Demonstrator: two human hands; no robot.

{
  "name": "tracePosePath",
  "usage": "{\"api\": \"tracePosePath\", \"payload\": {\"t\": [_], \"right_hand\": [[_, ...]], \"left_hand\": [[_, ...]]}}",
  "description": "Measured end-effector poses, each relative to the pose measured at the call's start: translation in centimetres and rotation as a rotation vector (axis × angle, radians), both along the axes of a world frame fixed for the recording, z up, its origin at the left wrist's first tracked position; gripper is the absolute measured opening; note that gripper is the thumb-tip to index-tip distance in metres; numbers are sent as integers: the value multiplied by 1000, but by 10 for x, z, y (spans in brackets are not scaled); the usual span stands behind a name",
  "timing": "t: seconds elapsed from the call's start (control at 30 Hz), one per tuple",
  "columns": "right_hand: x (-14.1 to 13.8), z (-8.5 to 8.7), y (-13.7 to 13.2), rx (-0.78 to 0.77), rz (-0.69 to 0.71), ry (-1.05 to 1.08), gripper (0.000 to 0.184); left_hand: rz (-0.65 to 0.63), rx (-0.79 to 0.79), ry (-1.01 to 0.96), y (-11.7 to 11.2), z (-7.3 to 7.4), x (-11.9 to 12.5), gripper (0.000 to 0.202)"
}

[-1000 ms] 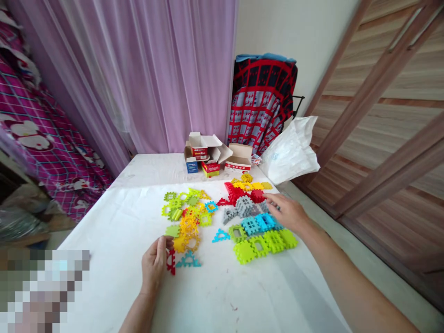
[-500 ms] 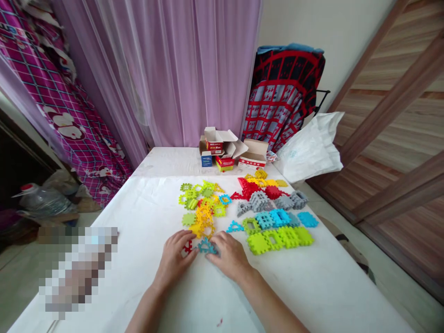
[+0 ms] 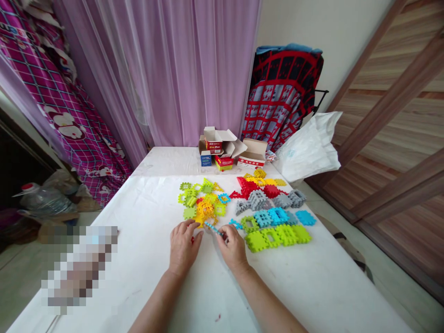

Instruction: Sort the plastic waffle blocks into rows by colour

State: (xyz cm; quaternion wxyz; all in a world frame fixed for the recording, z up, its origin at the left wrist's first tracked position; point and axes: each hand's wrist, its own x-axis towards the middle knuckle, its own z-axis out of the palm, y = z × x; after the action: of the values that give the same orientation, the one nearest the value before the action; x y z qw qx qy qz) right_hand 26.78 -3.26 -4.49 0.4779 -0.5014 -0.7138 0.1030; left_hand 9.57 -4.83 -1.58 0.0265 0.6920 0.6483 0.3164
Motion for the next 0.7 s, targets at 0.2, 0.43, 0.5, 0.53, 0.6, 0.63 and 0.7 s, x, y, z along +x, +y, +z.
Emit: {"api": "tracePosePath", "payload": {"t": [0.2, 0.43, 0.5, 0.53, 0.6, 0.63, 0.7], "right_hand": [[-3, 9, -9, 166, 96, -137, 14], [-6, 12, -11, 146, 184, -186, 18], [-5, 13, -15, 121, 183, -123, 17], [-3, 14, -18, 102, 183, -94, 16], [0, 13, -26, 66, 190, -61, 17], [3, 12, -30, 51, 184, -51, 19], [7, 9, -36, 37, 123, -28, 29]], "left_hand": [[-51, -248, -526, -18, 1, 14, 36], [39, -377, -976, -4, -4, 22, 47], [35, -365, -939, -2, -5, 17, 47], [29, -360, -895, -2, -6, 15, 47], [0, -349, -774, -1, -7, 11, 45], [-25, -350, -701, -1, -7, 10, 43], [-101, -363, -537, 2, -4, 9, 37]]}}
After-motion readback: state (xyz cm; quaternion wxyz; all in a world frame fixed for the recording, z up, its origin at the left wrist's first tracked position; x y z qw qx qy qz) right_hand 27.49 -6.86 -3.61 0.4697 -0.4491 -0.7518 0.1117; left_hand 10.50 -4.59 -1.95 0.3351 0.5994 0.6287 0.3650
